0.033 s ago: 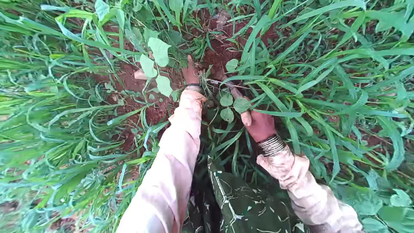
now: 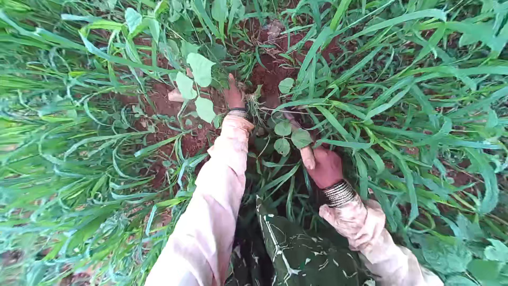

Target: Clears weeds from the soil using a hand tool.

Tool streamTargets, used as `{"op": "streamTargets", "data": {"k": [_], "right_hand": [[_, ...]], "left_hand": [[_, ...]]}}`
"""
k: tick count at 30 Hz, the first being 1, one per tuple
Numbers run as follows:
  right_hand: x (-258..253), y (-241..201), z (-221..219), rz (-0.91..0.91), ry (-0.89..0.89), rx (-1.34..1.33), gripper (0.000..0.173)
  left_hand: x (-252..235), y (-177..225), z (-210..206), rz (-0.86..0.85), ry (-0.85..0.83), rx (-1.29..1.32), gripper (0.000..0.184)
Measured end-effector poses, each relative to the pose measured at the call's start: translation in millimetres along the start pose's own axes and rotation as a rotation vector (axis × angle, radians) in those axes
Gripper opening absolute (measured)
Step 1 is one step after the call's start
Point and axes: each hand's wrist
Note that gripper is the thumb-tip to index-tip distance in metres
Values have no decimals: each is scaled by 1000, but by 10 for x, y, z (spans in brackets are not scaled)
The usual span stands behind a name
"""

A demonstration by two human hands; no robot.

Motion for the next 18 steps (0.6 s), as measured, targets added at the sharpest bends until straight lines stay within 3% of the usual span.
{"op": "streamTargets", "data": {"k": [3, 6, 8, 10, 13, 16, 18], "right_hand": [[192, 137, -192, 6, 45, -94, 37], [-418, -315, -393, -135, -157, -152, 43], [-642, -472, -318, -208, -296, -113, 49], [-527, -351, -229, -178, -254, -133, 45], [-141, 210, -351, 26, 49, -209, 39], [-16, 551, -440, 36, 35, -331, 38], [-28, 538, -441, 5, 42, -263, 35]], "left_hand": [[-46, -123, 407, 31, 100, 46, 49], [-10, -105, 668, -57, 139, 36, 40], [66, -22, 684, -153, 167, -7, 40], [132, 120, 658, -331, 195, -138, 48], [11, 428, 540, -580, -4, -506, 48], [-149, 731, 192, -573, -249, -957, 48], [-330, 746, -74, -538, -274, -1084, 57]]}}
Point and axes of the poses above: each hand's wrist, its own x-axis away from the middle knuckle, its own z-axis out of the back of the hand, y = z × x, and after that the axes turned 12 degrees about -x, right-handed
